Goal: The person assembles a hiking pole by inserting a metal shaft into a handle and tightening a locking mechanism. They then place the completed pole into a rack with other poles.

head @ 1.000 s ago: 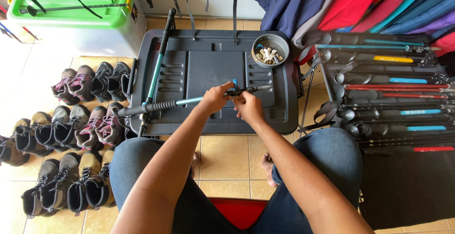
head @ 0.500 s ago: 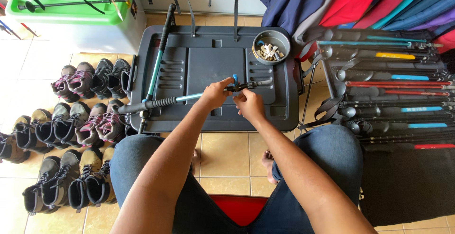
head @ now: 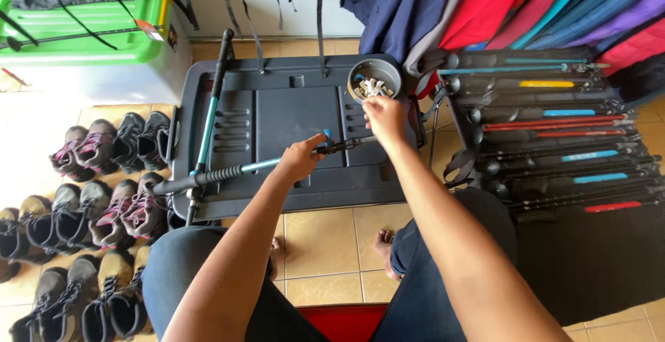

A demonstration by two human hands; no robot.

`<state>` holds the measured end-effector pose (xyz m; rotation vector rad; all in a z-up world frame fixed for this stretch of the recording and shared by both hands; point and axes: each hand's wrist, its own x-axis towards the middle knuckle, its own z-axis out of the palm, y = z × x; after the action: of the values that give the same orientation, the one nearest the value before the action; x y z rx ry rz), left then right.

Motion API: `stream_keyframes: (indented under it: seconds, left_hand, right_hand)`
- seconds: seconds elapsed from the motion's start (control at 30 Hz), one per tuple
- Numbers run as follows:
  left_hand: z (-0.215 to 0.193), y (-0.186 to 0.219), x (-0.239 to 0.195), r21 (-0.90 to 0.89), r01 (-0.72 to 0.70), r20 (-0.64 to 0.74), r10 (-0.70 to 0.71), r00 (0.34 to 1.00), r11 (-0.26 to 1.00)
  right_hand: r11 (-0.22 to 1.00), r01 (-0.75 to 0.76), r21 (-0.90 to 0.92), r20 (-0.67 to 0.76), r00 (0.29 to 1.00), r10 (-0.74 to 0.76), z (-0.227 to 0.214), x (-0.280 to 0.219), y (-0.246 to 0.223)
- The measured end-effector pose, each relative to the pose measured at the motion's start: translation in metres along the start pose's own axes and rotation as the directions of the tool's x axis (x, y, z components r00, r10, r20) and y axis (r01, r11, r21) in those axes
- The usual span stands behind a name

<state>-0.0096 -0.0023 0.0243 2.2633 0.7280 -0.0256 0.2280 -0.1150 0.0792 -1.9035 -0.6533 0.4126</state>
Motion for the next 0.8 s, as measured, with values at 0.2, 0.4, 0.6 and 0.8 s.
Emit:
stream_keyframes:
  seconds: [0.2, 0.4, 0.6, 0.8]
  left_hand:
    - [0.017, -0.013, 0.009, 0.086, -0.006, 0.025, 0.004, 1.000, 0.996]
    - [0.011, -0.004, 0.004, 0.085, 0.005, 0.024, -0.008, 1.000, 0.996]
    - [0.005, 0.004, 0.000, 0.054, -0.027, -0.005, 0.027, 1.000, 0.998]
    - [0.009, -0.003, 0.008, 0.114, -0.003, 0.002, 0.003, 1.000, 0.993]
  right_hand:
    - [0.976, -0.206, 0.067, 0.073, 0.977, 0.201, 0.019, 0.104, 0.054]
    - [0.963, -0.250, 0.099, 0.081, 0.967, 0.242, 0.037, 0.140, 0.064]
    - [0.976, -0.203, 0.078, 0.055, 0.978, 0.199, 0.050, 0.141, 0.055]
    - [0.987, -0.148, -0.054, 0.510, 0.846, 0.155, 0.038, 0.089, 0.004]
